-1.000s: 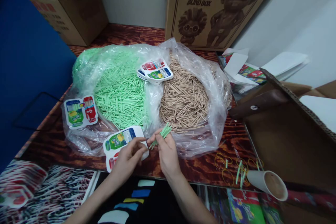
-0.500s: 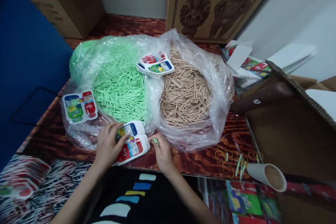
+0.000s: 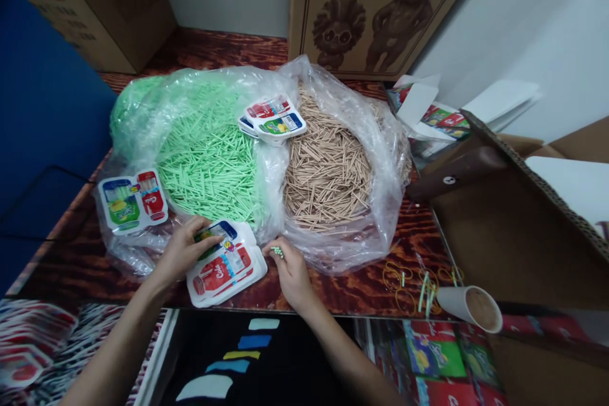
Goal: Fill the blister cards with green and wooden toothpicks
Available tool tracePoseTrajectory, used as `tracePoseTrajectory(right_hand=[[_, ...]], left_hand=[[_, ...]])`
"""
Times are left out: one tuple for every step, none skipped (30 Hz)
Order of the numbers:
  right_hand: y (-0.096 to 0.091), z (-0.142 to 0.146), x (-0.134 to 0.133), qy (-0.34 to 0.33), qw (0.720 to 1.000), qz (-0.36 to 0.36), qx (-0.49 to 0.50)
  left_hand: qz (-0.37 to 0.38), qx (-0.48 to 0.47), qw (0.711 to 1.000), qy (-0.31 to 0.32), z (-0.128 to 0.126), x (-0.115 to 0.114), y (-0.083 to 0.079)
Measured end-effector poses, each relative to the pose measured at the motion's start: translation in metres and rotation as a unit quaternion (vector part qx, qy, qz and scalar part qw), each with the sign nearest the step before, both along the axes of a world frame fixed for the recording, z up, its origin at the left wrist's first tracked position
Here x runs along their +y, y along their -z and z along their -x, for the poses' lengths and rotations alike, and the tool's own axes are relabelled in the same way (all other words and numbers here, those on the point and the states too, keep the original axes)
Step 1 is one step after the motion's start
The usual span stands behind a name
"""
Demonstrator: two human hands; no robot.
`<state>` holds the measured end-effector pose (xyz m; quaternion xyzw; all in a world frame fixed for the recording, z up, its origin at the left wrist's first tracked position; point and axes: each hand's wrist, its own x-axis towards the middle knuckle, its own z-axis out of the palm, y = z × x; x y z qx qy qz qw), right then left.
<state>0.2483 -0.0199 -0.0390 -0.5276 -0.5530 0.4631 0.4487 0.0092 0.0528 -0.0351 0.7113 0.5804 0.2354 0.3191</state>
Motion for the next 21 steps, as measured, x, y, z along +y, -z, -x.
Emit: tracePoseTrajectory(right_hand=[[0.000, 0.000, 0.002, -0.003, 1.000, -0.003, -0.003], [0.000, 0.000, 0.003, -0.005, 1.000, -0.006, -0.005], [0.000, 0.000, 0.004, -0.008, 1.000, -0.008, -0.007], [0.000, 0.000, 0.006, -0.010, 1.000, -0.009, -0.011], [-0.001, 0.000, 0.007, -0.012, 1.000, -0.009, -0.014], [-0.001, 0.000, 0.008, -0.013, 1.000, -0.010, -0.018], [-0.001, 0.000, 0.008, -0.015, 1.000, -0.010, -0.021], [-0.002, 0.000, 0.009, -0.016, 1.000, -0.009, -0.024], [-0.002, 0.000, 0.010, -0.017, 0.999, -0.009, -0.026], [-0.002, 0.000, 0.010, -0.018, 0.999, -0.009, -0.027], [-0.002, 0.000, 0.011, -0.019, 0.999, -0.009, -0.028], [-0.002, -0.001, 0.011, -0.020, 0.999, -0.009, -0.028], [-0.002, 0.000, 0.012, -0.021, 0.999, -0.010, -0.028], [-0.002, 0.000, 0.012, -0.021, 0.999, -0.010, -0.027], [-0.002, 0.000, 0.013, -0.021, 0.999, -0.011, -0.026], [-0.002, 0.000, 0.013, -0.021, 0.999, -0.012, -0.027], [-0.003, 0.000, 0.013, -0.021, 0.999, -0.013, -0.029], [-0.004, 0.001, 0.013, -0.022, 0.999, -0.014, -0.031], [-0.004, 0.001, 0.014, -0.023, 0.999, -0.015, -0.033], [-0.005, 0.000, 0.014, -0.024, 0.999, -0.016, -0.035], [-0.006, 0.000, 0.014, -0.024, 0.999, -0.016, -0.036]], left_hand=[[-0.001, -0.008, 1.000, 0.001, 0.001, 0.001, 0.001], [0.001, -0.015, 1.000, -0.002, 0.002, 0.001, 0.002], [0.005, -0.020, 1.000, -0.007, 0.003, 0.001, 0.004], [0.009, -0.025, 0.999, -0.018, 0.003, 0.001, 0.005], [0.012, -0.027, 0.999, -0.032, 0.004, 0.000, 0.006], [0.012, -0.028, 0.998, -0.046, 0.005, 0.000, 0.007], [0.009, -0.029, 0.998, -0.058, 0.007, -0.001, 0.009], [0.002, -0.030, 0.997, -0.068, 0.008, -0.001, 0.010], [-0.009, -0.030, 0.997, -0.073, 0.008, -0.002, 0.011], [-0.022, -0.030, 0.996, -0.076, 0.009, -0.003, 0.012], [-0.036, -0.030, 0.996, -0.075, 0.010, -0.003, 0.013], [-0.052, -0.029, 0.996, -0.071, 0.010, -0.004, 0.014], [-0.067, -0.027, 0.995, -0.066, 0.010, -0.004, 0.014], [-0.082, -0.027, 0.994, -0.060, 0.010, -0.005, 0.014], [-0.097, -0.027, 0.993, -0.056, 0.010, -0.005, 0.014], [-0.112, -0.029, 0.992, -0.054, 0.010, -0.006, 0.013], [-0.126, -0.034, 0.990, -0.055, 0.010, -0.006, 0.012], [-0.139, -0.043, 0.987, -0.060, 0.011, -0.007, 0.010], [-0.151, -0.056, 0.985, -0.068, 0.012, -0.007, 0.006], [-0.162, -0.070, 0.981, -0.081, 0.013, -0.008, 0.002], [-0.170, -0.085, 0.977, -0.098, 0.013, -0.009, -0.004]])
